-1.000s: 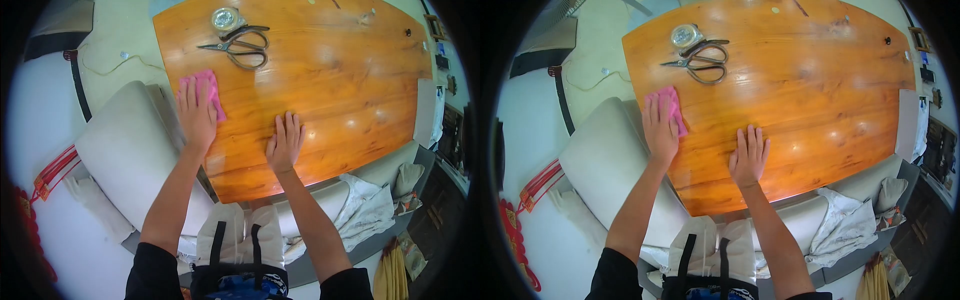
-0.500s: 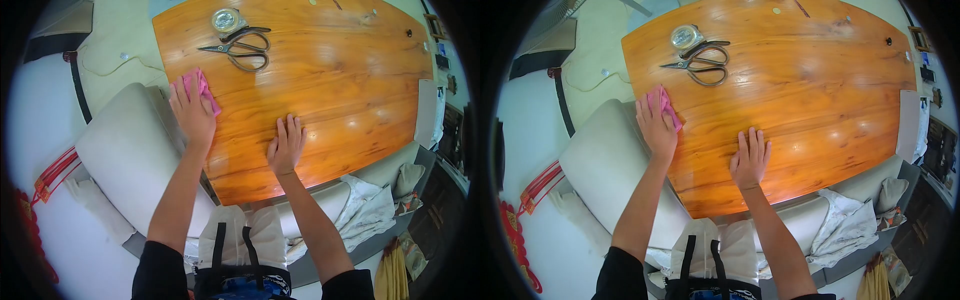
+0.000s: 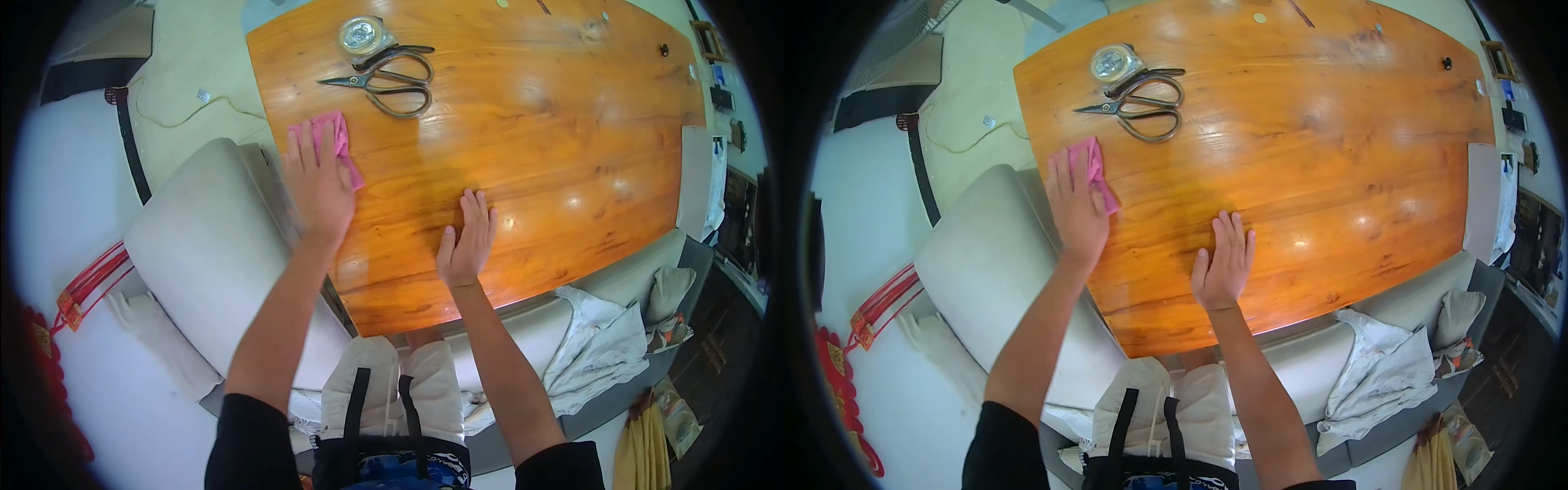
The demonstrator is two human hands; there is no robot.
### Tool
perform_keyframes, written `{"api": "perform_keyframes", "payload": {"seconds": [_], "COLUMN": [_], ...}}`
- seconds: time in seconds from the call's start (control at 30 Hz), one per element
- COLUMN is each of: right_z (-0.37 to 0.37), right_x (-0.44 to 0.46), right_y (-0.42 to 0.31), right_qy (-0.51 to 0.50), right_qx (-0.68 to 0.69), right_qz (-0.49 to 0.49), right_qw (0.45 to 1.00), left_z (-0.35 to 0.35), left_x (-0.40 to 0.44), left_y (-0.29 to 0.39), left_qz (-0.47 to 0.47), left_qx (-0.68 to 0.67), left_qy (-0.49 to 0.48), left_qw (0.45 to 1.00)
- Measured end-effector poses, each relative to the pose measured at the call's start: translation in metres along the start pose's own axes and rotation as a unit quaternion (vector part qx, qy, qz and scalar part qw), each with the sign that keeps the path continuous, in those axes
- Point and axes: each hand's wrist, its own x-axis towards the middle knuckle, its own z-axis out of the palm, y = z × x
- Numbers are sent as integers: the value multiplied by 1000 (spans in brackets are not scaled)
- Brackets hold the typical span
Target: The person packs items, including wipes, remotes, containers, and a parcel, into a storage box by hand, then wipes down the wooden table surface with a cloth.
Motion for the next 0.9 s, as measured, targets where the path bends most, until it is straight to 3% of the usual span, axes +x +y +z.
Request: {"api": "perform_keyframes", "payload": {"seconds": [0.03,0.1,0.17,0.27,0.37,0.4,0.47,0.53,0.6,0.63,0.73,0.83,0.9], "right_z": [0,-1,-1,-2,-9,-16,-33,-40,-34,-27,11,33,37], "right_x": [0,0,1,-3,-2,-3,-13,-15,-8,-3,14,37,52], "right_y": [-1,-1,0,6,-1,-2,-4,-18,-45,-58,-61,-62,-59], "right_qy": [5,12,17,46,89,99,47,-7,-59,-88,-48,-46,-62], "right_qx": [5,15,39,142,332,399,251,123,7,-47,-72,-80,-102], "right_qz": [-2,-10,-8,34,132,170,145,101,59,40,95,69,-12], "right_qw": [1000,1000,999,988,930,896,956,987,996,994,992,993,993], "left_z": [5,17,14,28,14,11,3,-14,-12,-13,-11,-4,2], "left_x": [0,-17,-35,-59,-67,-62,-57,-46,-39,-40,-46,-53,-55], "left_y": [18,55,94,113,130,128,117,90,49,33,7,7,14], "left_qz": [-14,52,67,150,95,52,-37,-66,-16,-18,-27,-41,-59], "left_qx": [6,-65,-88,-190,-243,-316,-456,-417,-206,-156,-44,-6,37], "left_qy": [11,9,-88,-111,-133,-131,-130,-83,-27,-35,-64,-93,-102], "left_qw": [1000,996,990,964,956,938,880,903,978,987,997,995,992]}}
